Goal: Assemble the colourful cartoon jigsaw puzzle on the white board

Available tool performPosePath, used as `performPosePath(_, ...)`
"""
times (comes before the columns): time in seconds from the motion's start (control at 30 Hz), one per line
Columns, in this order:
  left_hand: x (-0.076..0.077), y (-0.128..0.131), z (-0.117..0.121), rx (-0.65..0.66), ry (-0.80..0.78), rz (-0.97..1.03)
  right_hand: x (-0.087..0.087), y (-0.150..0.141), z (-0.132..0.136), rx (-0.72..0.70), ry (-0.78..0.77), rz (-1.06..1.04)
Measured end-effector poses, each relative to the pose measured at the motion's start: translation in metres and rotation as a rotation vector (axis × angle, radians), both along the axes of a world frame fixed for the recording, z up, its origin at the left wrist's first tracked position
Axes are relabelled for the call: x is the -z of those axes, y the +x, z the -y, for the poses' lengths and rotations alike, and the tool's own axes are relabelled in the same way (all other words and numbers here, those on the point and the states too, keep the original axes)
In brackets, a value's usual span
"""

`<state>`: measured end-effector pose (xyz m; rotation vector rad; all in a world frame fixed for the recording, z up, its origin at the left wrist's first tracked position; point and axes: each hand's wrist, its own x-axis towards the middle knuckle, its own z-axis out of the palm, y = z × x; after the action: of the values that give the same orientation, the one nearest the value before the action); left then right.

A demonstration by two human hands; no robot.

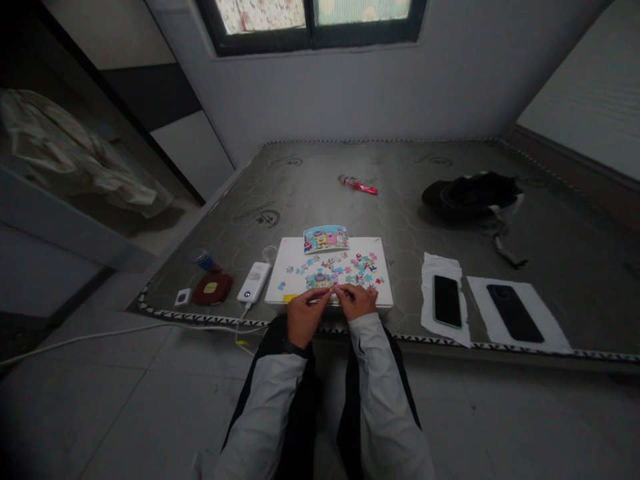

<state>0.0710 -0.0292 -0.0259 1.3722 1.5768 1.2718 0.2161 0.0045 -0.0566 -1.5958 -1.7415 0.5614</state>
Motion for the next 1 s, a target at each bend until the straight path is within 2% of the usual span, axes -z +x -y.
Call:
performPosePath(0.17, 0.000, -0.002, 0.003, -0.010, 0.014, -0.117, 0.002, 0.001, 0.000, 0.004, 0.017, 0.013)
performPosePath(0.47, 0.001, -0.003, 0.002, -0.007, 0.035, -0.197, 0.001, 0.002, 0.000, 0.008, 0.008, 0.008)
performPosePath(0.67, 0.002, -0.007, 0.001, -0.085, 0.044, -0.321, -0.001, 0.026, -0.002, 0.256, 0.051, 0.035)
performPosePath(0.83, 0.003, -0.009, 0.000, -0.084, 0.054, -0.401, -0.001, 0.056, 0.000, 0.397, 0.048, 0.080)
performPosePath(0.9, 0.004, -0.009, 0.000, -0.085, 0.053, -0.412, 0.000, 0.061, -0.001, 0.401, 0.031, 0.116)
performPosePath(1.0, 0.005, -0.009, 0.000, -0.085, 0.046, -0.418, 0.003, 0.056, -0.002, 0.304, -0.019, 0.186)
